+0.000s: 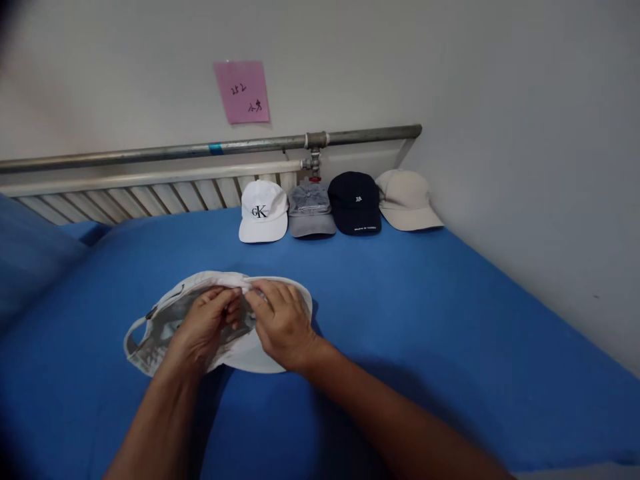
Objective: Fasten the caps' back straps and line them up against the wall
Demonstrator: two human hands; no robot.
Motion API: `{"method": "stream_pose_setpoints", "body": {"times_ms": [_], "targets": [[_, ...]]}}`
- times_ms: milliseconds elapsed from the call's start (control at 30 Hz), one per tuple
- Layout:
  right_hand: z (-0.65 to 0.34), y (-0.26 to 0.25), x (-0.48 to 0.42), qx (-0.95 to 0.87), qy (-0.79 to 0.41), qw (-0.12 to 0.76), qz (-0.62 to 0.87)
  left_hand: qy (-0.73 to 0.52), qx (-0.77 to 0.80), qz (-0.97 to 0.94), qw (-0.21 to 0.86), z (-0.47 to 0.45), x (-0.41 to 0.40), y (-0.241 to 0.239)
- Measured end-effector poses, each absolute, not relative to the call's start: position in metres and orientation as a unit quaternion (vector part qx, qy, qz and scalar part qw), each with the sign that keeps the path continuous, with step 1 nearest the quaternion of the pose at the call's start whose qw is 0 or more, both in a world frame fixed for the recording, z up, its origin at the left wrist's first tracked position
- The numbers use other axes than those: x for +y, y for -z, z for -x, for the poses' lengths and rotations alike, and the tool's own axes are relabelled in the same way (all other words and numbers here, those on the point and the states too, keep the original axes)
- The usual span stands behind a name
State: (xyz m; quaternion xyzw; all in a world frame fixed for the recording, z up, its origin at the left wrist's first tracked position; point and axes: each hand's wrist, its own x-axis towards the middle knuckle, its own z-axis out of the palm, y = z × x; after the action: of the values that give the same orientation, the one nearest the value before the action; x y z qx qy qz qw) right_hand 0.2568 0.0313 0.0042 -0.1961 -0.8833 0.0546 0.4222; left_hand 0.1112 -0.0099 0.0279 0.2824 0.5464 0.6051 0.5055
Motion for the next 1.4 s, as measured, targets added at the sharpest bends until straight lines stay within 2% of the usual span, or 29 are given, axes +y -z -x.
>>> {"method": "stream_pose_setpoints", "body": {"times_ms": [133, 233, 367, 533, 667, 833, 1033, 1267, 1400], "targets": [[-0.252, -0.001, 0.043, -0.868, 0.016, 0.446, 0.217, -0.618, 0.526, -0.310, 0.496, -0.118, -0.009, -0.029], [-0.251, -0.006, 0.051, -0.861, 0.058, 0.454, 0.223, -0.617, 0.505, -0.277, 0.536, -0.121, -0.009, -0.032], [-0.244, -0.007, 0.062, -0.881, 0.051, 0.429, 0.192, -0.613, 0.470, -0.236, 0.590, -0.119, -0.012, -0.037], [-0.234, -0.003, 0.075, -0.895, 0.034, 0.405, 0.183, -0.608, 0.465, -0.243, 0.595, -0.114, -0.015, -0.042], [-0.233, -0.005, 0.085, -0.928, -0.026, 0.340, 0.152, -0.609, 0.505, -0.276, 0.546, -0.109, -0.013, -0.039], [-0.235, -0.011, 0.093, -0.912, -0.158, 0.313, 0.214, -0.609, 0.600, -0.303, 0.421, -0.097, -0.011, -0.026], [-0.235, -0.019, 0.098, -0.862, -0.345, 0.271, 0.256, -0.575, 0.618, -0.345, 0.410, -0.100, -0.008, -0.024], [-0.234, -0.014, 0.099, -0.840, -0.390, 0.264, 0.270, -0.547, 0.667, -0.406, 0.301, -0.103, -0.005, -0.016], [-0.234, -0.009, 0.103, -0.818, -0.428, 0.257, 0.287, -0.496, 0.710, -0.402, 0.299, -0.097, -0.003, -0.010]]}}
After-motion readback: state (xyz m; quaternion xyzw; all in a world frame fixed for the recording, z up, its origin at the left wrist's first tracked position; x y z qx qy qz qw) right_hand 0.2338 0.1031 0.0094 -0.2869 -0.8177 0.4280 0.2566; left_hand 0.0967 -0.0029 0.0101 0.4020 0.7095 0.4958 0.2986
